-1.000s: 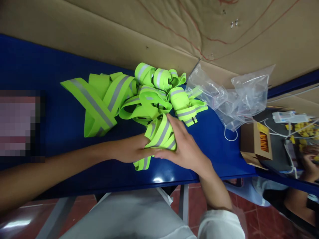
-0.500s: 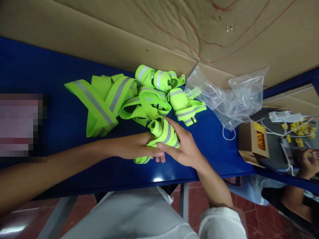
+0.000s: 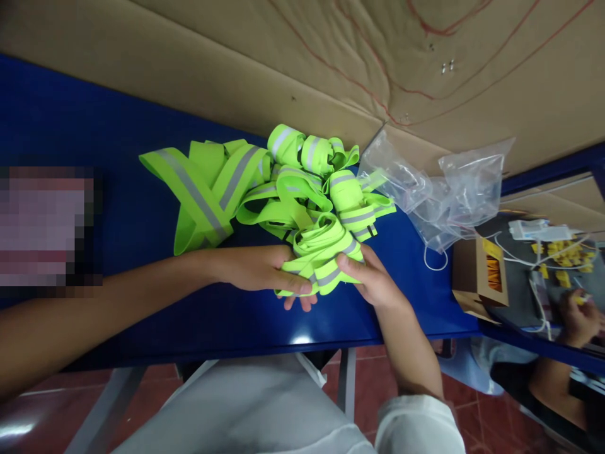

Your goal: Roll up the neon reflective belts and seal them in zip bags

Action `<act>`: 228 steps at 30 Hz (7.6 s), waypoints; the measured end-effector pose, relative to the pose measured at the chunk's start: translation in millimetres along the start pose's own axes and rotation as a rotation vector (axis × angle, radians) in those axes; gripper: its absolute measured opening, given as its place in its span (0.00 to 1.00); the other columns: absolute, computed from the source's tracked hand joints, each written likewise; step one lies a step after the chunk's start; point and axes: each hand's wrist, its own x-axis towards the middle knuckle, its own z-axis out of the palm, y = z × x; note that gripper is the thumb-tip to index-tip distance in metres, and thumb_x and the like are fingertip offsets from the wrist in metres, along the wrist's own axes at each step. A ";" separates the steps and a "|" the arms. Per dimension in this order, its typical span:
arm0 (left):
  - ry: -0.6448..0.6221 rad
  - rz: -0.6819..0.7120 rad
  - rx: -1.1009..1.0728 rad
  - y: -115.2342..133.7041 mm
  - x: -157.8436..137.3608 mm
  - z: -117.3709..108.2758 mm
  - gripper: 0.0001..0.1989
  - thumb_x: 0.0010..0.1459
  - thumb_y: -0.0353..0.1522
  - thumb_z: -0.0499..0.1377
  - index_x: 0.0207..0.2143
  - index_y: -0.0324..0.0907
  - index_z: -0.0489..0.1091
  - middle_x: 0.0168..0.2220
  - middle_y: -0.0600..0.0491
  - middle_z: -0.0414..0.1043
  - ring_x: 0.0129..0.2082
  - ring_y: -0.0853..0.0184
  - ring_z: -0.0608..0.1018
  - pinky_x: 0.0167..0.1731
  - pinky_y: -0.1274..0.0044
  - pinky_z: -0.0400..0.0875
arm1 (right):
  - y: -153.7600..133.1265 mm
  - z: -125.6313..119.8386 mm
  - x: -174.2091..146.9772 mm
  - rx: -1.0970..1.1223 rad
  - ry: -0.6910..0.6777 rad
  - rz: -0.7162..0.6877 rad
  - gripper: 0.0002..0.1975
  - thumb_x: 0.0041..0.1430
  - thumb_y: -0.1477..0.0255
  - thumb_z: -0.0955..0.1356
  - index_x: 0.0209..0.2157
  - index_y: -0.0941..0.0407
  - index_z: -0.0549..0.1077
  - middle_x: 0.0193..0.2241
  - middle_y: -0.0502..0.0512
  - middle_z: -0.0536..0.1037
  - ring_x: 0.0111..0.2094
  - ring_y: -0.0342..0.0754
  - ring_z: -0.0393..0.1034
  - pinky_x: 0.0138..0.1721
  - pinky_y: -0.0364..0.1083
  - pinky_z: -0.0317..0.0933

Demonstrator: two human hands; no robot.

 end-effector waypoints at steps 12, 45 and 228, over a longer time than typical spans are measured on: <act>0.029 0.013 0.129 0.1 -5.0 -7.9 0.12 0.58 0.40 0.69 0.35 0.40 0.81 0.31 0.52 0.82 0.29 0.70 0.79 0.30 0.82 0.72 | -3.4 -12.1 4.3 -0.001 -0.064 0.137 0.29 0.59 0.49 0.73 0.55 0.53 0.79 0.50 0.59 0.85 0.57 0.62 0.77 0.57 0.59 0.73; 0.561 0.268 0.093 -6.6 7.3 3.3 0.32 0.46 0.41 0.77 0.51 0.40 0.73 0.44 0.49 0.82 0.41 0.63 0.82 0.41 0.75 0.75 | -1.4 -6.7 7.2 -0.151 0.251 -0.091 0.39 0.54 0.45 0.75 0.62 0.48 0.72 0.57 0.59 0.81 0.60 0.63 0.75 0.58 0.59 0.73; 0.887 0.164 1.468 9.8 -48.7 42.5 0.57 0.54 0.59 0.66 0.74 0.38 0.49 0.68 0.37 0.64 0.65 0.43 0.71 0.64 0.54 0.62 | 11.5 3.8 8.1 -0.118 0.054 -0.229 0.31 0.58 0.65 0.78 0.62 0.48 0.74 0.58 0.52 0.80 0.60 0.55 0.76 0.65 0.56 0.69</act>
